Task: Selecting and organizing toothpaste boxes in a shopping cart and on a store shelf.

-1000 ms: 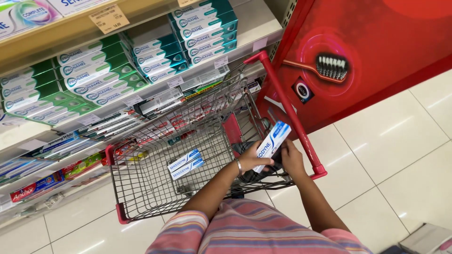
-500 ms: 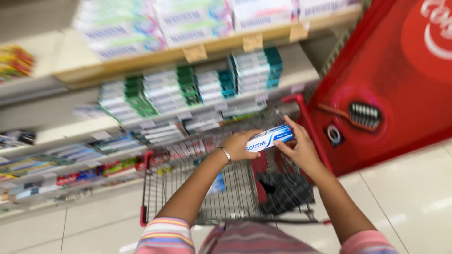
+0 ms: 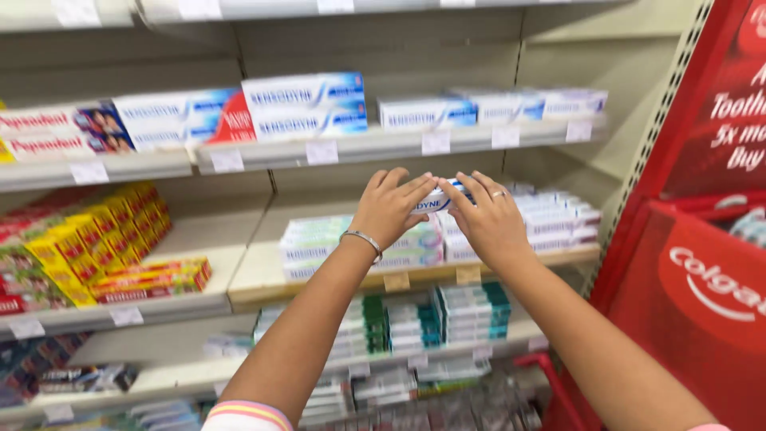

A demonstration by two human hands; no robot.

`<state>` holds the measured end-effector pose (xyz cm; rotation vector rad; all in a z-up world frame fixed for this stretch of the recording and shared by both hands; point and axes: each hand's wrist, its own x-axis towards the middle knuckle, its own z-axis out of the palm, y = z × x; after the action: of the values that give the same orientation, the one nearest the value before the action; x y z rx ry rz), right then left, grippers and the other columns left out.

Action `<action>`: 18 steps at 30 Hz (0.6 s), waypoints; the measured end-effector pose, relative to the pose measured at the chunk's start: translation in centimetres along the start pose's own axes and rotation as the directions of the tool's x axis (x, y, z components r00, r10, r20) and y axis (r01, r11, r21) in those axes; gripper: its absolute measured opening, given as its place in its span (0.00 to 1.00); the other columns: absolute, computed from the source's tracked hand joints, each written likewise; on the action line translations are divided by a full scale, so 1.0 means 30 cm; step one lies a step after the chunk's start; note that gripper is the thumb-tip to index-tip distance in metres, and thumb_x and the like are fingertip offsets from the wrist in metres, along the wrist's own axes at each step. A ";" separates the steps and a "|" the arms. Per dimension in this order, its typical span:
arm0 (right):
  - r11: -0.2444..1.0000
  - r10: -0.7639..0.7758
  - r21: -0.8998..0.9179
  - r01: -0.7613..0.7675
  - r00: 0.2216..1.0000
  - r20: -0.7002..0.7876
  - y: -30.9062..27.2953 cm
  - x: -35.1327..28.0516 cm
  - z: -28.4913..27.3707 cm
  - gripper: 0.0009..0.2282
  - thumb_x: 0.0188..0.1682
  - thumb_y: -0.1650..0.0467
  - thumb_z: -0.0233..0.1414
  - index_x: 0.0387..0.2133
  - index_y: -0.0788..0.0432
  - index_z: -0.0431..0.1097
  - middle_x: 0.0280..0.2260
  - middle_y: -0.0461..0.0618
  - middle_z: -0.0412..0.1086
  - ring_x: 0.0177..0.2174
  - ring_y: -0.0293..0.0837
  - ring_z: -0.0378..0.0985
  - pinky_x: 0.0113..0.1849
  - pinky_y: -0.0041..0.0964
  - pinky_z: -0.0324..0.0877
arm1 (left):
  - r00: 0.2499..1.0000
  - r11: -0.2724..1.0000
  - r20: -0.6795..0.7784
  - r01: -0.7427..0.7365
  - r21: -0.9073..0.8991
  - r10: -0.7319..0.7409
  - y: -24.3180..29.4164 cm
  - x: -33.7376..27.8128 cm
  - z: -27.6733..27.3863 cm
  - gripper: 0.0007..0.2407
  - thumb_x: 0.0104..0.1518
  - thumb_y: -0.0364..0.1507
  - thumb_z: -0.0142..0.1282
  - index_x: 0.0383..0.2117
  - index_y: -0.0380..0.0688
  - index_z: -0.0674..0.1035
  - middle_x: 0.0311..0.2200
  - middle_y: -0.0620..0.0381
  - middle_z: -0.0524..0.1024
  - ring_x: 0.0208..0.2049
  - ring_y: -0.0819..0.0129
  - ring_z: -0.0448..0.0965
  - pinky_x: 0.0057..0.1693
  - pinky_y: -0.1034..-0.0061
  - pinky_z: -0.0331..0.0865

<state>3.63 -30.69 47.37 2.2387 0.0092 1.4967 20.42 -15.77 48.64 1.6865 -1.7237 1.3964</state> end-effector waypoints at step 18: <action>0.979 0.035 0.175 -0.102 0.935 0.352 0.446 0.453 0.436 0.27 0.54 0.59 0.47 0.64 0.61 0.56 0.63 0.59 0.59 0.64 0.54 0.56 0.61 0.51 0.51 | 0.971 0.994 0.230 0.086 -0.064 -0.069 -0.471 0.436 0.275 0.31 0.45 0.50 0.67 0.60 0.68 0.71 0.59 0.59 0.72 0.60 0.50 0.69 0.59 0.58 0.67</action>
<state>17.58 -44.07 60.07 2.6575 -0.0367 1.1530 33.23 -26.89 60.92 1.9129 -1.7814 1.1280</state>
